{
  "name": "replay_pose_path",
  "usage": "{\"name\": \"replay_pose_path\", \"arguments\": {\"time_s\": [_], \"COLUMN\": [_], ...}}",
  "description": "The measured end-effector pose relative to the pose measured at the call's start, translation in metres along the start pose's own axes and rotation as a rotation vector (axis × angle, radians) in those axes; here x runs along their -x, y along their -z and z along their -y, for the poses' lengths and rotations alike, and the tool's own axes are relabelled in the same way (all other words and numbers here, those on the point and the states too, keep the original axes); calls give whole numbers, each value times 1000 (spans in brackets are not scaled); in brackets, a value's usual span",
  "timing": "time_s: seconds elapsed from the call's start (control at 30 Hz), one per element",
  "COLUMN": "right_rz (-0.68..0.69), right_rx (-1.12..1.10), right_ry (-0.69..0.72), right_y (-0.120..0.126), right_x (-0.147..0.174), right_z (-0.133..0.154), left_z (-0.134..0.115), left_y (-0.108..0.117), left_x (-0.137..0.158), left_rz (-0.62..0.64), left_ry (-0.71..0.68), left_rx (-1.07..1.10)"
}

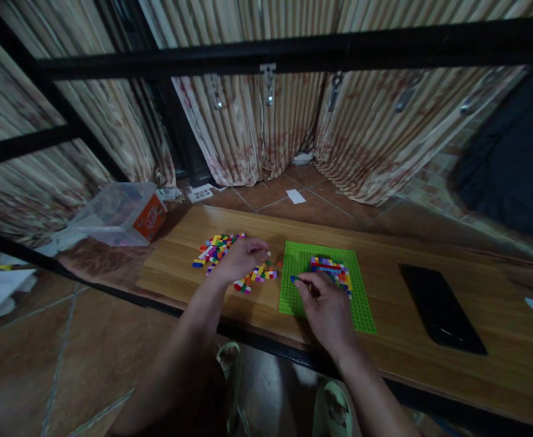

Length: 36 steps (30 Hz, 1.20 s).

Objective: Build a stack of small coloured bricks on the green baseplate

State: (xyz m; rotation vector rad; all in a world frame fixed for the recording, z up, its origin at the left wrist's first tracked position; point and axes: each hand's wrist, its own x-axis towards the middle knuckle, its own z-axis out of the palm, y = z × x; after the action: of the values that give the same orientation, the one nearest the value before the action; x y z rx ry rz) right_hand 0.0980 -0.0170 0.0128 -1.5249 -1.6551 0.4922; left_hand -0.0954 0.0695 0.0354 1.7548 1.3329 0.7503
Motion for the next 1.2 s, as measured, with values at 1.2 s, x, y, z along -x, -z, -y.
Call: {"name": "replay_pose_path", "arguments": {"time_s": [1.2], "right_rz": [190], "right_rx": [398], "right_ry": [106], "right_y": [-57], "right_x": [-17], "right_z": [10], "left_z": [6], "left_y": [4], "left_x": [10], "left_rz": [80], "left_ry": [31], "left_rx": [-599]}}
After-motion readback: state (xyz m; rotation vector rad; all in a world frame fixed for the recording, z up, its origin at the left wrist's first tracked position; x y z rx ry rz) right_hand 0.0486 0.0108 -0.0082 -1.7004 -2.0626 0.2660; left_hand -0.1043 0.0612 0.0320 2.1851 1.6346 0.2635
